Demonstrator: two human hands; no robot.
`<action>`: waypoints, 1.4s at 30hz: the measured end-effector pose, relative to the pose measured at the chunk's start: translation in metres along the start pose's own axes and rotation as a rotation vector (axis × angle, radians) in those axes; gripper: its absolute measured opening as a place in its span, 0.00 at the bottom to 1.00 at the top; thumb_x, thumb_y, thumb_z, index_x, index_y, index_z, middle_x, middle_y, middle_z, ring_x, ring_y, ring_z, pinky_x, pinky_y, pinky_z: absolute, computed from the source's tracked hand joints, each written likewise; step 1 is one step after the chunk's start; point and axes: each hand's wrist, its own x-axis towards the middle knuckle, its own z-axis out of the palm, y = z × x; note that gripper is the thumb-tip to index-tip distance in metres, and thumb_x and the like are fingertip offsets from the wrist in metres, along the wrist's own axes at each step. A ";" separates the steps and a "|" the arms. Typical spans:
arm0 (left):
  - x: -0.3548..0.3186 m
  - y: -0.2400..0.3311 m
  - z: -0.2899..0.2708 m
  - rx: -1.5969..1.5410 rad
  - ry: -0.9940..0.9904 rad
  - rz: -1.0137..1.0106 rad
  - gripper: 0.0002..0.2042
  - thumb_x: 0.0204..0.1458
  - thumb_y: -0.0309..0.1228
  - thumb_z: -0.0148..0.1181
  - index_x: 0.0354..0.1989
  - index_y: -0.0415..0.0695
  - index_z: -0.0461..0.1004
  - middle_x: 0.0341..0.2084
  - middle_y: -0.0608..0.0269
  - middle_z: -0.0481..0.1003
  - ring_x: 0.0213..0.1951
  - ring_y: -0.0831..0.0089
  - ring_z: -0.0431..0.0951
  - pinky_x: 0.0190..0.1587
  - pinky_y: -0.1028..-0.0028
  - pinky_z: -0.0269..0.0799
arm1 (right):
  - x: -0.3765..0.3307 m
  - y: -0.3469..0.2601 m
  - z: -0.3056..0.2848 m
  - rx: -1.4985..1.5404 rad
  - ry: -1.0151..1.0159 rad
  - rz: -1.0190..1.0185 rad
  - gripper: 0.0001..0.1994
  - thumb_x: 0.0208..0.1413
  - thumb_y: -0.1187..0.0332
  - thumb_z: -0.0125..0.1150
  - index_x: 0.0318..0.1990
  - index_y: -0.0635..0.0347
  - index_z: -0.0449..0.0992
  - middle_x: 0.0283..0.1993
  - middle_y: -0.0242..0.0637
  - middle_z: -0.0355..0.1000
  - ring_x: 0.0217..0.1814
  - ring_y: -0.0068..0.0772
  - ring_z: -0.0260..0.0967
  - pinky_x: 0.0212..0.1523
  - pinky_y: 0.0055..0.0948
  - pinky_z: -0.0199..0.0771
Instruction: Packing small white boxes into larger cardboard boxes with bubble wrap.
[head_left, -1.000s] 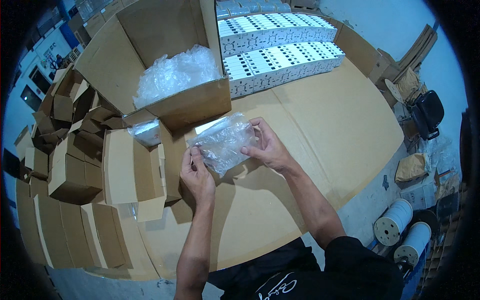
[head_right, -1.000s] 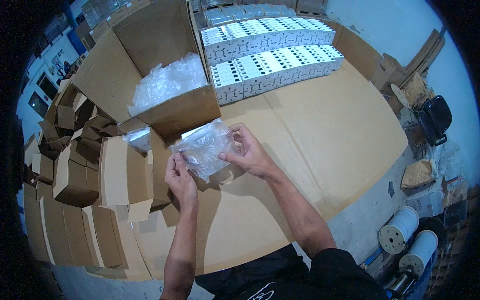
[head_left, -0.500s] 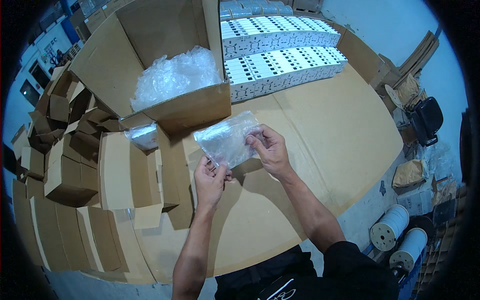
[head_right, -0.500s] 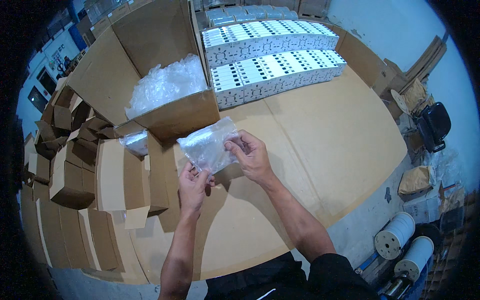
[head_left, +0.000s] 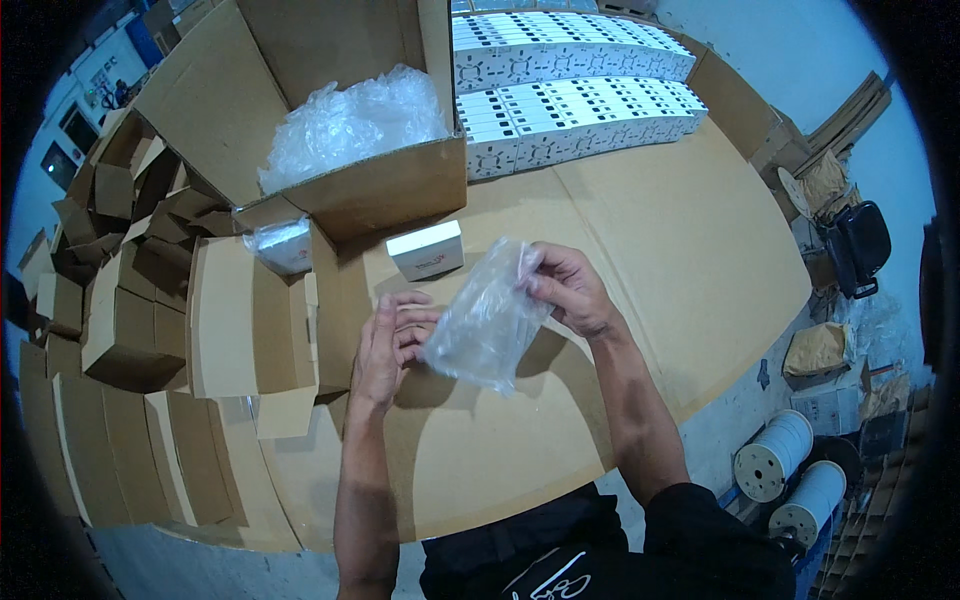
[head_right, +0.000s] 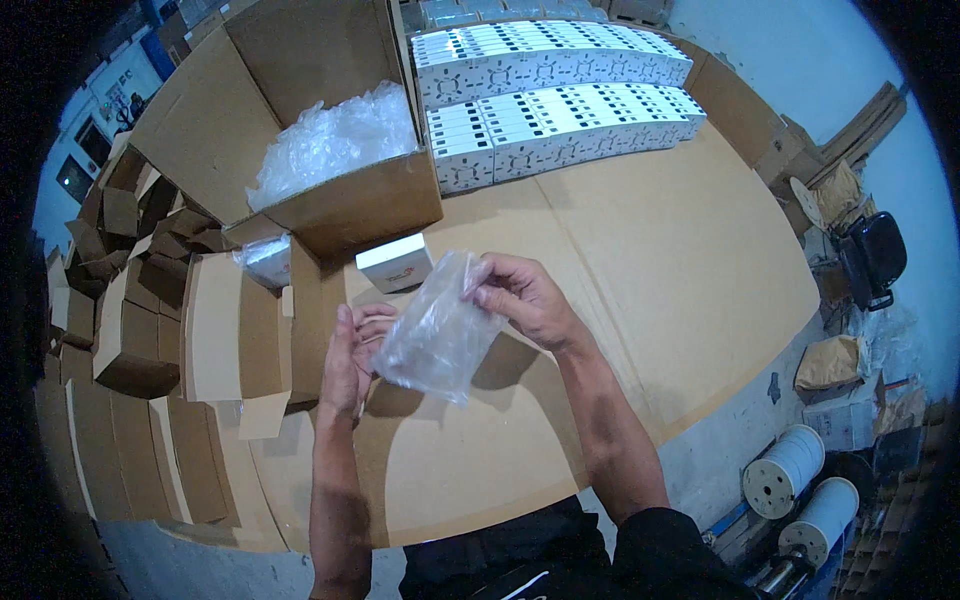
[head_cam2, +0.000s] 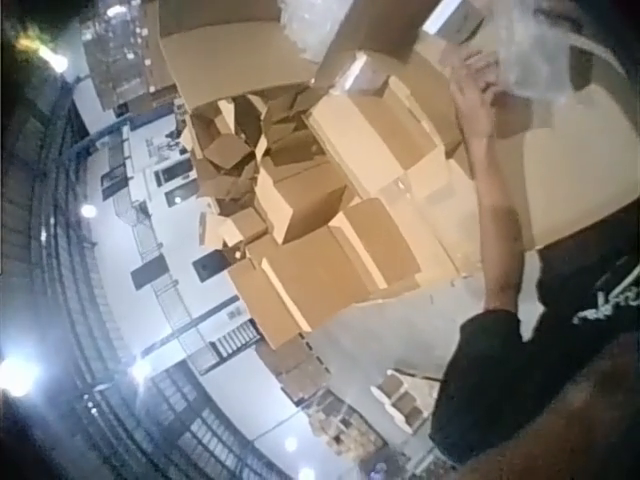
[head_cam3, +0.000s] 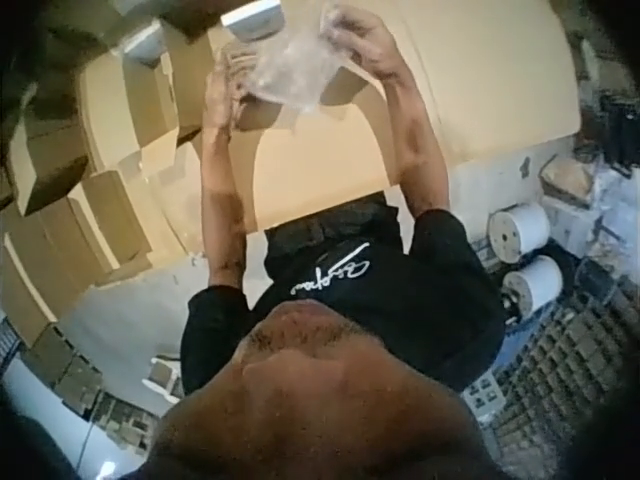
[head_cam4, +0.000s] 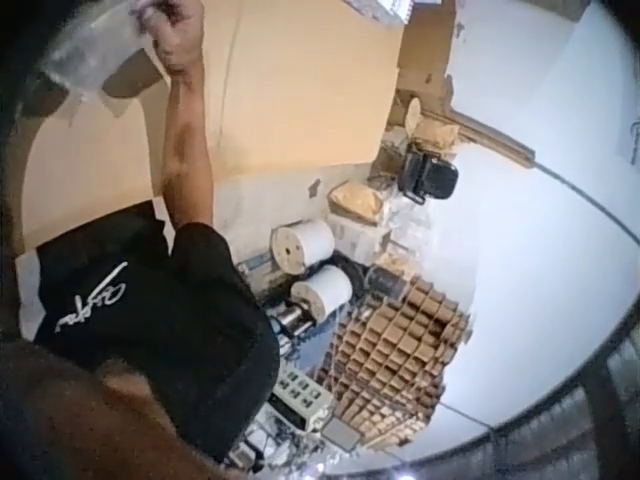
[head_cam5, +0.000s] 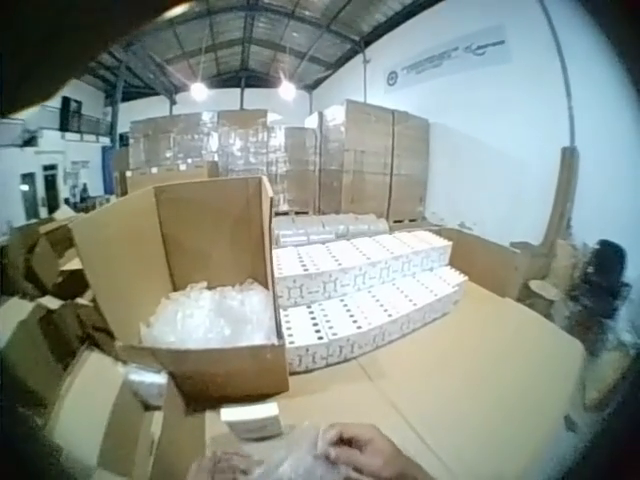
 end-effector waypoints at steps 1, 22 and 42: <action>0.002 0.000 -0.006 0.014 -0.108 -0.116 0.18 0.68 0.41 0.54 0.54 0.38 0.71 0.36 0.59 0.78 0.31 0.78 0.77 0.35 0.79 0.75 | 0.000 -0.003 0.001 -0.052 -0.095 0.045 0.04 0.63 0.74 0.59 0.42 0.62 0.78 0.40 0.29 0.75 0.42 0.18 0.69 0.46 0.24 0.69; 0.009 -0.021 -0.002 0.125 0.089 0.144 0.13 0.61 0.21 0.60 0.52 0.36 0.70 0.44 0.59 0.75 0.44 0.77 0.76 0.48 0.76 0.74 | 0.008 0.013 0.025 -0.182 0.216 0.188 0.18 0.59 0.77 0.66 0.56 0.63 0.70 0.41 0.32 0.72 0.43 0.16 0.70 0.39 0.21 0.74; 0.001 -0.011 -0.012 0.199 -0.199 0.031 0.28 0.53 0.18 0.65 0.63 0.38 0.62 0.51 0.59 0.70 0.49 0.74 0.76 0.49 0.74 0.78 | 0.015 0.033 0.041 -0.204 0.453 -0.020 0.09 0.69 0.77 0.50 0.54 0.66 0.69 0.42 0.31 0.73 0.42 0.19 0.71 0.46 0.22 0.74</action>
